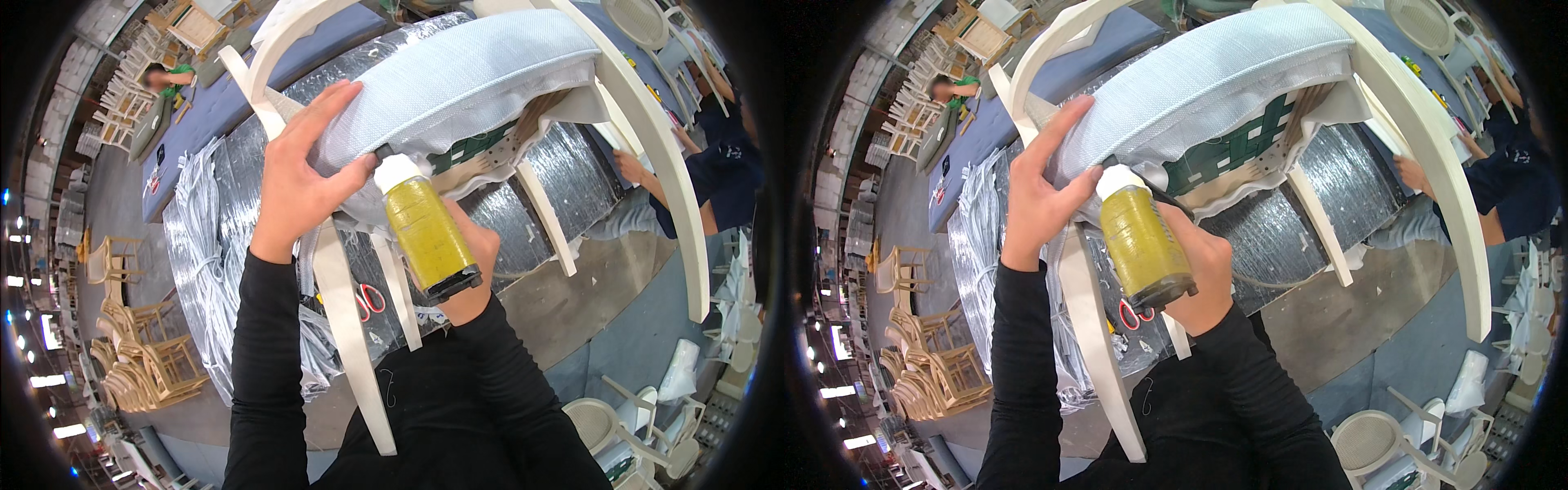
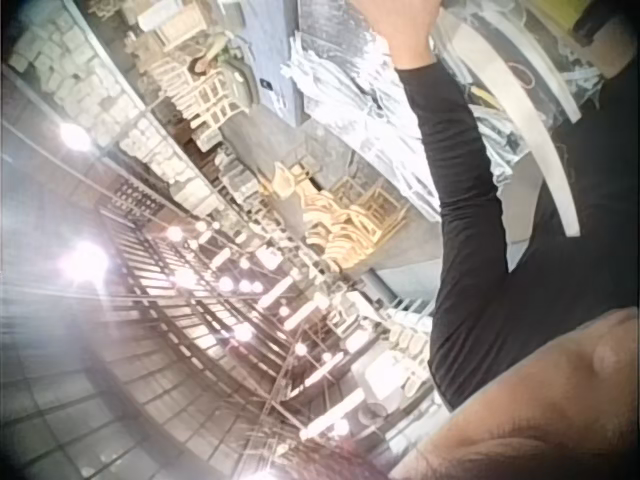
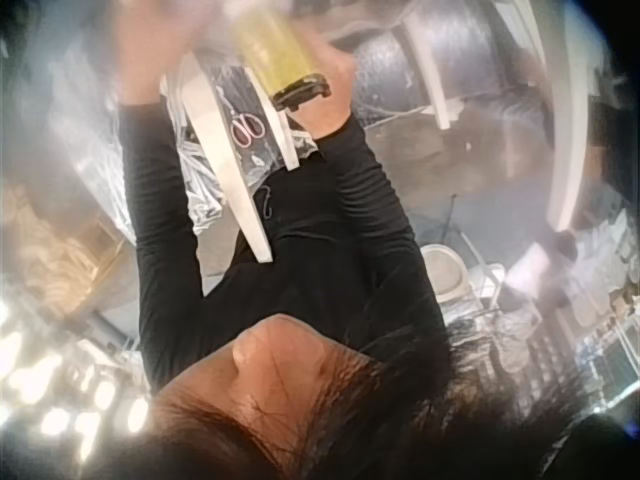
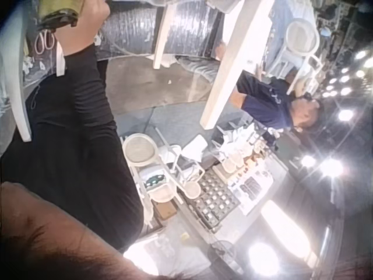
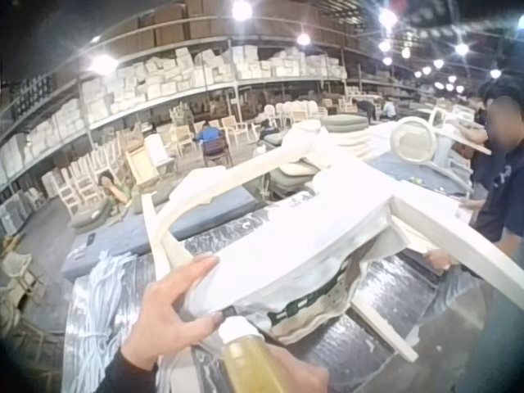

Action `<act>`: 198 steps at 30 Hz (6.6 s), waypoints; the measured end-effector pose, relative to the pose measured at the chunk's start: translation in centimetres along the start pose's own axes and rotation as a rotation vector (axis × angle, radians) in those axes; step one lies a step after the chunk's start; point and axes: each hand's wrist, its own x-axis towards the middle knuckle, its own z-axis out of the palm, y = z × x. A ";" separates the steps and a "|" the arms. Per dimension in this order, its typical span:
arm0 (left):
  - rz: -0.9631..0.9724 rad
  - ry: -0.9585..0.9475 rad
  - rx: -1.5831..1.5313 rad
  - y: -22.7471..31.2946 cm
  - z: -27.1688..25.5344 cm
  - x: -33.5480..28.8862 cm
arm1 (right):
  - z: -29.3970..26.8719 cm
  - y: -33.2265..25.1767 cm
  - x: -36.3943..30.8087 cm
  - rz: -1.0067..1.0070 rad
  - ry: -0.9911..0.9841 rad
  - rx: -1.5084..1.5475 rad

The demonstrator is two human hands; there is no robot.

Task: The person attaches a white fabric cover to a white chair frame using a pneumatic staple gun. They repeatedly position the fabric, staple it to the frame, and trim excess material with scissors.

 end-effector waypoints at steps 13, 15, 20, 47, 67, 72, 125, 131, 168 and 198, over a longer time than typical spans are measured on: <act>0.017 -0.050 -0.051 -0.2 -0.4 -0.3 | 0.4 0.2 -0.3 0.006 -0.003 0.055; 0.020 -0.071 -0.083 -0.5 -0.7 -0.5 | 0.6 0.6 -0.8 0.024 -0.049 0.072; -0.019 -0.101 -0.151 -1.2 -1.1 -0.5 | 1.1 0.4 -0.9 -0.022 -0.035 0.076; -0.041 -0.231 -0.435 -2.0 -2.1 -1.1 | 1.5 0.8 -1.5 -0.028 -0.146 0.004; -0.074 -0.366 -0.719 -4.0 -3.6 -1.1 | 2.3 -0.7 -1.8 -0.025 -0.173 -0.050; -0.046 -0.372 -0.564 -3.5 -3.6 -1.4 | 2.8 0.0 -2.0 -0.087 -0.131 -0.064; -0.220 -0.072 -0.486 -3.3 -2.6 -2.6 | -0.8 3.7 -10.3 0.001 -0.378 -0.129; -0.217 0.069 -0.304 -2.7 -1.4 -2.8 | -11.0 6.7 -21.4 0.424 -0.620 -0.524; -0.208 -0.202 0.133 7.9 3.0 6.9 | -32.5 44.7 -6.8 0.691 -0.227 -0.490; -0.196 -0.278 0.003 4.4 2.0 8.5 | -21.9 45.9 -8.7 0.517 0.089 -0.913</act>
